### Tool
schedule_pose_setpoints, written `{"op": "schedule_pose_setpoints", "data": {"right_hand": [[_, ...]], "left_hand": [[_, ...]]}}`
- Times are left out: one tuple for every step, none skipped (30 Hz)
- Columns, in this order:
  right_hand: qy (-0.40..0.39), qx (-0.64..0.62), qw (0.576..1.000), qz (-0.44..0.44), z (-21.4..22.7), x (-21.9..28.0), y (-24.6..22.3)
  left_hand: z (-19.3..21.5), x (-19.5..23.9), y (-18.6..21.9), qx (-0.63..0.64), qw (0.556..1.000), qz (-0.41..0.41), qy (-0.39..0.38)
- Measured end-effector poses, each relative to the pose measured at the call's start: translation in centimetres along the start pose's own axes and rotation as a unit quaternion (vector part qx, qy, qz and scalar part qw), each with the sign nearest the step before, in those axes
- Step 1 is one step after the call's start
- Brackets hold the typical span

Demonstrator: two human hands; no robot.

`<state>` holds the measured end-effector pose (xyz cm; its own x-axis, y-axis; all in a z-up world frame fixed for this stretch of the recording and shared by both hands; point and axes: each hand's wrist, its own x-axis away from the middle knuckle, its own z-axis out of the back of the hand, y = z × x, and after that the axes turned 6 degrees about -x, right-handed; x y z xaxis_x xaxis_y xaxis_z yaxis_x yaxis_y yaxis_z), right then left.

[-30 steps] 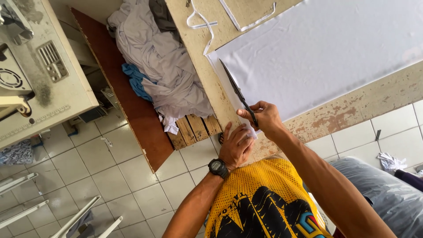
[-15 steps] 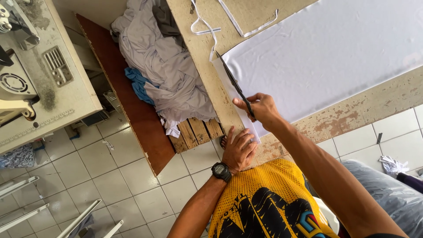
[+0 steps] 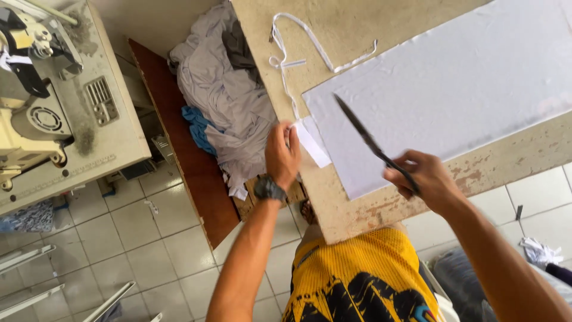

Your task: Tracing a pattern onto fabric with chalk and cutting it out using tailor's scissors, followed by organizing finished jersey pieces.

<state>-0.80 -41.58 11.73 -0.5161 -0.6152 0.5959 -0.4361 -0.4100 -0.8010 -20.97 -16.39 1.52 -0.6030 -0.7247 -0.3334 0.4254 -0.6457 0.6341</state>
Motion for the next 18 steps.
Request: {"op": "schedule_pose_setpoints", "data": {"right_hand": [[0.007,0.002,1.0,0.022,2.4,0.4,-0.2],[0.005,0.004,1.0,0.028,4.1,1.4,-1.2],[-0.002,0.063,0.998,0.03,5.8,2.3,-2.1],[-0.008,0.122,0.992,0.033,7.5,3.1,-3.0],[-0.013,0.126,0.991,0.036,10.2,2.8,-1.6],[-0.008,0.107,0.993,0.046,12.9,2.3,-0.4],[-0.004,0.087,0.994,0.059,15.7,1.4,0.6],[-0.01,0.09,0.994,0.066,17.5,0.3,1.5],[-0.008,0.035,0.998,0.047,19.5,-0.6,2.5],[-0.006,-0.021,0.999,0.028,21.7,-1.5,3.5],[-0.002,-0.024,0.999,0.033,22.6,-2.3,3.1],[-0.007,-0.004,1.0,0.016,23.7,-3.1,2.7],[0.002,0.014,1.0,-0.007,25.0,-2.5,2.8],[0.019,0.008,1.0,-0.007,25.1,-3.1,1.8],[0.012,0.006,1.0,-0.018,25.6,-3.0,1.0],[0.004,0.003,1.0,-0.028,26.2,-2.9,0.1],[0.037,-0.009,0.999,-0.03,27.0,-2.4,-0.4],[0.006,-0.058,0.998,-0.012,27.6,-1.7,-0.9]], "left_hand": [[-0.5,-3.2,-1.4,-0.039,0.999,-0.02,0.01],[-1.2,-5.7,-2.9,-0.039,0.999,-0.021,0.017],[-1.8,-8.2,-4.4,-0.072,0.993,-0.009,-0.096],[-2.5,-10.7,-6.0,-0.104,0.973,0.004,-0.207],[-3.8,-12.4,-8.8,-0.105,0.974,0.008,-0.201],[-5.2,-14.3,-11.6,-0.08,0.978,0.0,-0.195],[-6.5,-16.6,-14.5,-0.056,0.981,-0.01,-0.186],[-6.3,-18.4,-15.1,-0.059,0.982,-0.009,-0.177],[-6.6,-19.9,-15.6,-0.081,0.992,0.01,-0.095],[-6.9,-21.5,-16.0,-0.102,0.994,0.028,-0.011],[-7.2,-22.5,-14.3,-0.1,0.995,0.021,-0.01],[-7.6,-23.5,-12.7,-0.169,0.982,0.076,-0.031],[-9.1,-24.0,-10.5,-0.229,0.964,0.124,-0.061],[-9.5,-23.0,-9.5,-0.22,0.967,0.111,-0.07],[-11.4,-23.0,-8.0,-0.203,0.958,0.144,-0.142],[-13.2,-23.1,-6.6,-0.19,0.942,0.172,-0.216],[-14.4,-22.1,-8.5,-0.177,0.944,0.147,-0.236],[-15.5,-21.5,-10.4,-0.154,0.975,0.069,-0.147]]}}
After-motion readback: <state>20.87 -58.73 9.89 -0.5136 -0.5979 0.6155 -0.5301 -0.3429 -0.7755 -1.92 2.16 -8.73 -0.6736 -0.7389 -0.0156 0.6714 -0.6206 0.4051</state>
